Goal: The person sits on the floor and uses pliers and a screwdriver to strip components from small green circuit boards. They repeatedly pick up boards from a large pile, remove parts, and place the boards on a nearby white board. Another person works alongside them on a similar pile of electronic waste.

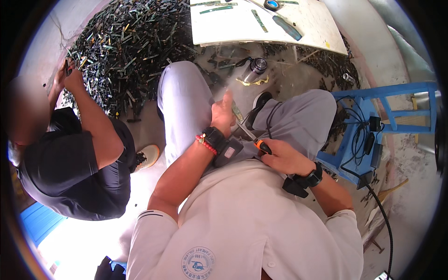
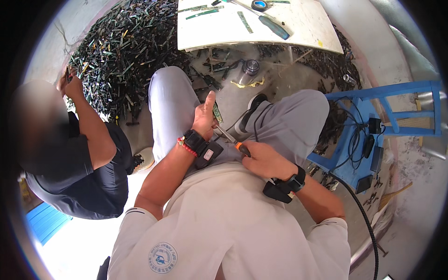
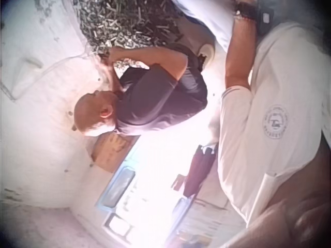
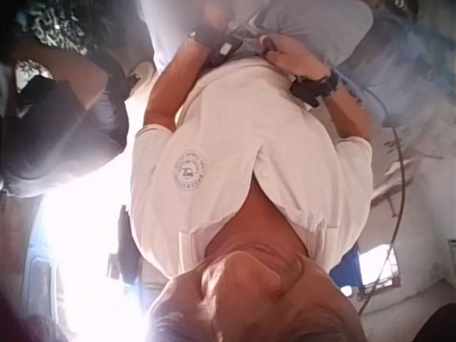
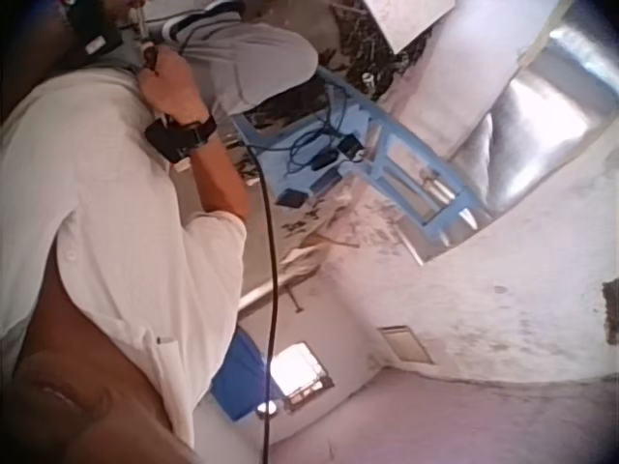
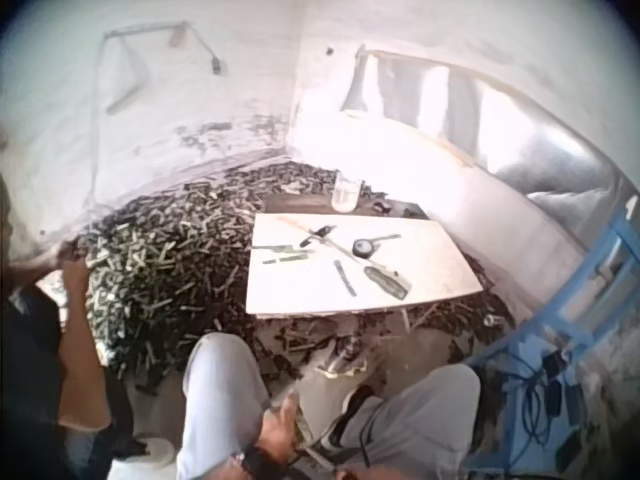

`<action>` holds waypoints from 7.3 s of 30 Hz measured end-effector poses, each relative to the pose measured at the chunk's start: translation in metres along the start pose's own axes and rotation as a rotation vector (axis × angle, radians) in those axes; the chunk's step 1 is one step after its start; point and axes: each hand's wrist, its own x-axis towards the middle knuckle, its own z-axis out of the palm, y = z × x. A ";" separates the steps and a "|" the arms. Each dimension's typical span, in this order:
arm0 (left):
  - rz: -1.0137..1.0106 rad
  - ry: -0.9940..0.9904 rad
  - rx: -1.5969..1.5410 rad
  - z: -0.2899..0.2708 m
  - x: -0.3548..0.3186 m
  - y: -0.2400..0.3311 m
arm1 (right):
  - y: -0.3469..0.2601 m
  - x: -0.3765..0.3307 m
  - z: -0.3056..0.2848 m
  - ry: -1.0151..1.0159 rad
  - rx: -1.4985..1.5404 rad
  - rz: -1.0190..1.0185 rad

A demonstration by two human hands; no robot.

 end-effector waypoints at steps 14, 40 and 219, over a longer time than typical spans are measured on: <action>0.170 0.078 -0.026 -0.002 0.021 -0.012 | -0.005 0.001 0.006 0.000 0.116 0.102; -0.085 0.035 -0.184 -0.007 0.008 0.005 | 0.012 0.012 0.007 0.228 -0.190 0.044; -0.344 -0.773 -0.515 0.001 0.006 0.024 | 0.002 0.020 -0.126 0.896 0.179 -0.275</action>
